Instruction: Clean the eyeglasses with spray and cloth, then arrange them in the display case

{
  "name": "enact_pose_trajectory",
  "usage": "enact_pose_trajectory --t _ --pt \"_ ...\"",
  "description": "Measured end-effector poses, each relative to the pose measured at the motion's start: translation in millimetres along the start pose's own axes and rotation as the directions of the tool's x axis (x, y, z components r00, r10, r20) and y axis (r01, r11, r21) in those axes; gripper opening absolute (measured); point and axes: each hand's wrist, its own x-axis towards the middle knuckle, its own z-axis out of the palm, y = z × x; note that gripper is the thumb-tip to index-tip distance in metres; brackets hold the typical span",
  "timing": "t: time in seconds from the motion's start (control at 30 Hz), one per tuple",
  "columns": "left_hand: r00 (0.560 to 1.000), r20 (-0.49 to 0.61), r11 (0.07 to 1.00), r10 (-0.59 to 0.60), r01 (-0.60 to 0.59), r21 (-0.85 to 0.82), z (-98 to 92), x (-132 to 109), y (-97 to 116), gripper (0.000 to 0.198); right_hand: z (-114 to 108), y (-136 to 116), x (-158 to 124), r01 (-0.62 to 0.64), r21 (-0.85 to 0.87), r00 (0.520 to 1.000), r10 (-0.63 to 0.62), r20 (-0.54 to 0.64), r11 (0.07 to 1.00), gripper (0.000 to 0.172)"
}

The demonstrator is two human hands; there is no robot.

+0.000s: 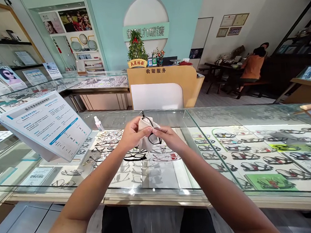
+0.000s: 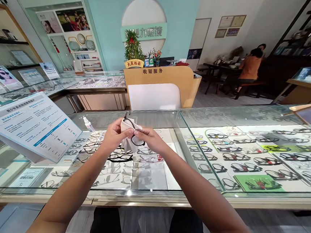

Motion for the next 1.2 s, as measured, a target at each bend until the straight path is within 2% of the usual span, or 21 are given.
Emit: enact_pose_trajectory --t 0.13,0.2,0.37,0.47,0.57,0.63,0.83,1.0,1.1,1.2 --pt "0.993 -0.113 0.999 0.033 -0.029 0.035 6.1 -4 0 0.057 4 -2 -3 -0.021 -0.049 0.998 0.024 0.054 0.999 0.060" --pt "0.993 -0.117 0.999 0.016 -0.013 0.029 5.9 -5 2 0.059 5 -3 -5 -0.020 -0.060 0.998 0.023 0.057 0.998 0.059" --pt "0.998 0.061 0.996 0.026 -0.031 0.085 -8.6 0 11 0.066 1 -6 -4 -0.014 -0.009 1.000 0.014 0.017 1.000 0.056" --pt "0.989 0.149 0.997 0.001 -0.013 0.079 -17.4 4 13 0.059 -3 -5 -1 -0.023 0.027 1.000 0.023 -0.021 0.999 0.055" --pt "0.981 0.194 0.999 -0.033 0.029 0.021 -16.6 4 11 0.052 -5 -1 0 -0.038 0.050 0.999 0.039 -0.028 0.998 0.055" --pt "0.984 0.177 1.000 -0.019 0.020 -0.003 -11.4 2 9 0.050 -5 0 -1 -0.047 0.049 0.999 0.047 -0.006 0.998 0.056" --pt "1.000 0.029 1.000 0.007 -0.007 -0.005 4.5 -6 6 0.054 2 -2 -4 -0.040 0.006 0.998 0.040 0.051 0.999 0.057" --pt "0.999 -0.033 1.000 0.022 -0.021 0.022 2.8 -7 4 0.060 3 -6 -5 -0.043 0.011 0.998 0.043 0.052 0.999 0.057" --pt "0.999 0.027 0.999 0.017 -0.019 0.051 -6.1 -3 4 0.064 0 -5 -5 -0.059 0.019 0.998 0.059 0.015 0.998 0.056" --pt "0.994 0.103 1.000 -0.019 0.018 0.015 -13.4 1 3 0.058 -4 -3 -3 -0.069 0.061 0.997 0.071 -0.035 0.996 0.055"
